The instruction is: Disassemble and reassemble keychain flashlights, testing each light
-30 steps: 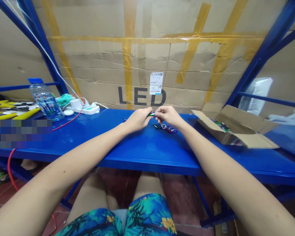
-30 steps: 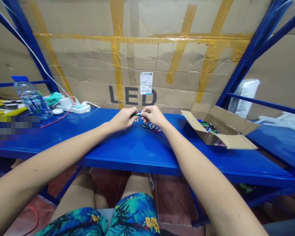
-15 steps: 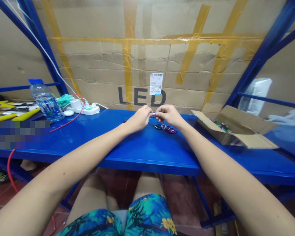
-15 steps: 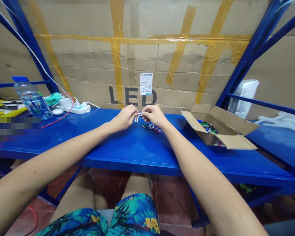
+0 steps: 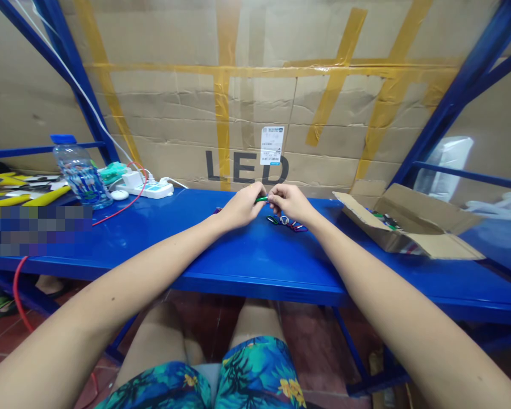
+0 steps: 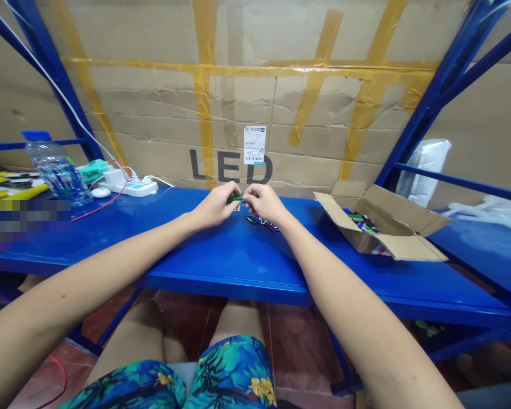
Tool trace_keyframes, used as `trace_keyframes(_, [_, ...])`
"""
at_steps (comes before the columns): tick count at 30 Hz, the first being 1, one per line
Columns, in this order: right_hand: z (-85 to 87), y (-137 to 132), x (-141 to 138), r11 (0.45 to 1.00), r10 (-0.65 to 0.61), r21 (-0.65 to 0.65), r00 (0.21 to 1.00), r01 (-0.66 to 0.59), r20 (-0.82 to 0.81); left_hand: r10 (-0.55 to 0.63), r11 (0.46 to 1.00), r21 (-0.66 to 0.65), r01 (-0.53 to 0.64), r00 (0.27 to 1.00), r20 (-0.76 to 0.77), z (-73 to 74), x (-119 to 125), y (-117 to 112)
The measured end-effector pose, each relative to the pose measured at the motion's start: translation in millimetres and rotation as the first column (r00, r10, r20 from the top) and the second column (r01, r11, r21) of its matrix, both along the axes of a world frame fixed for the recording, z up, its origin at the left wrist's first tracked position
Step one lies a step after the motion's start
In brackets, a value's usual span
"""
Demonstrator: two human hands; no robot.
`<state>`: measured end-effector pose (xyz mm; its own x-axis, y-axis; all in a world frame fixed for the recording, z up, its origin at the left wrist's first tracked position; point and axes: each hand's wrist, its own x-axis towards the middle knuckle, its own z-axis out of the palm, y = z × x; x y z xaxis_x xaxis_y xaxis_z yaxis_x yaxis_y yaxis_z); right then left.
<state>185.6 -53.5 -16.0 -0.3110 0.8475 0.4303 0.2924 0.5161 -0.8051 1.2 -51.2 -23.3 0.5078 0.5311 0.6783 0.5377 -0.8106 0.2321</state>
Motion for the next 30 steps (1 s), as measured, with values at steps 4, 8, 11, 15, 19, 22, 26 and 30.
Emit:
trace_keyframes(4, [3.0,-1.9,0.5,0.999,0.025,-0.040,0.999,-0.027,-0.030,0.033,0.999,0.044,-0.032,0.999,-0.028,0.6,0.1,-0.5])
trace_keyframes(8, [4.0,-0.3,2.3,1.000,0.006,-0.008,1.000,-0.006,-0.030,0.036,0.997,0.072,-0.030,0.996,-0.081,1.4,1.2,1.6])
trace_keyframes(11, [2.2,1.1,2.8,1.000,-0.007,0.000,1.000,0.007,-0.008,0.072,0.997,0.048,-0.065,0.984,-0.164,2.7,-0.2,2.5])
trace_keyframes(15, [0.8,0.8,2.0,1.000,-0.011,-0.004,1.000,0.011,-0.002,0.129,0.992,0.038,-0.124,0.964,-0.233,4.9,-4.2,-1.5])
trace_keyframes(19, [2.8,-0.6,2.6,0.998,0.027,-0.063,0.999,-0.029,-0.040,0.081,0.995,0.076,-0.068,0.978,-0.193,5.1,-5.5,-3.9])
trace_keyframes(22, [4.0,-0.5,4.3,0.991,0.071,-0.109,0.996,-0.077,-0.058,0.024,0.996,0.092,-0.008,0.986,-0.168,4.5,-5.2,-3.3])
trace_keyframes(26, [4.1,1.0,5.3,0.987,0.086,-0.130,0.994,-0.095,-0.072,0.015,0.994,0.114,0.003,0.988,-0.154,4.6,-2.5,-4.2])
trace_keyframes(30, [4.9,1.7,4.7,0.995,0.048,-0.080,0.992,-0.058,-0.117,0.062,0.993,0.111,-0.050,0.993,-0.099,4.7,3.6,-4.2])
